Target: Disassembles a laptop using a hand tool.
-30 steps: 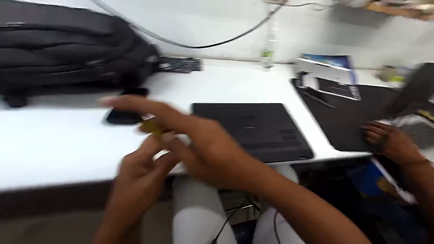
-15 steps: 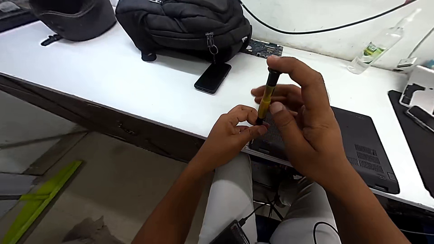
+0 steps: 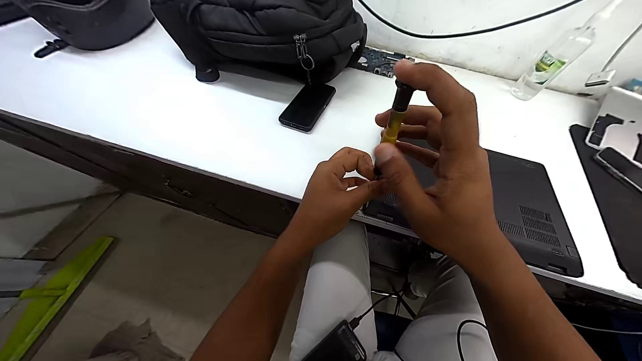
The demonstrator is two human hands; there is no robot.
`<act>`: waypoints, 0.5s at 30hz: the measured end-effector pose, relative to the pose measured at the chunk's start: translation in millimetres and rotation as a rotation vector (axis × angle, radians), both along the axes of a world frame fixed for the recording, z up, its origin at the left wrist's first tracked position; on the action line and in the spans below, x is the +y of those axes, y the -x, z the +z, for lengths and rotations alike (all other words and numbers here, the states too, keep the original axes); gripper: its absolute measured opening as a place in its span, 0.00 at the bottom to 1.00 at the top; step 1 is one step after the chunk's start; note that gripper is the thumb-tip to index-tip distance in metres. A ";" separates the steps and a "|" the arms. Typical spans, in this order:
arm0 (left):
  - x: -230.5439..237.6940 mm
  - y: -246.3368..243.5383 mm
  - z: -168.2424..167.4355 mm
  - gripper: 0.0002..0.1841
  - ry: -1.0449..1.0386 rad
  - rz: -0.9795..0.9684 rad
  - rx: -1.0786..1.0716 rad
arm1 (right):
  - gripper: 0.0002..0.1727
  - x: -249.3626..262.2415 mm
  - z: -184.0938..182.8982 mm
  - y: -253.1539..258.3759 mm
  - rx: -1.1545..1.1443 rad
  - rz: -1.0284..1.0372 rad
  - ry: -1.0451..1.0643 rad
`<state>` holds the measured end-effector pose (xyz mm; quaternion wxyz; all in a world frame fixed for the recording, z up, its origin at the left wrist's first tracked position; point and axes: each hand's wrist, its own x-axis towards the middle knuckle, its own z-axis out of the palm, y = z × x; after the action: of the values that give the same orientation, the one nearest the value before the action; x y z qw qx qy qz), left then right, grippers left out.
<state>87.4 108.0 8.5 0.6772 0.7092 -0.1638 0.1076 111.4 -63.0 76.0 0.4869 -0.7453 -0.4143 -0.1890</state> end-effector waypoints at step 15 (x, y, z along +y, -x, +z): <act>10.0 39.0 -20.8 0.13 -0.577 0.320 -0.060 | 0.42 -76.2 -3.0 35.3 0.143 -0.264 -0.345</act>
<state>48.3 118.0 -12.3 0.4176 0.8851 -0.0939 0.1828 76.1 -139.2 73.0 0.6063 -0.7103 -0.2392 -0.2658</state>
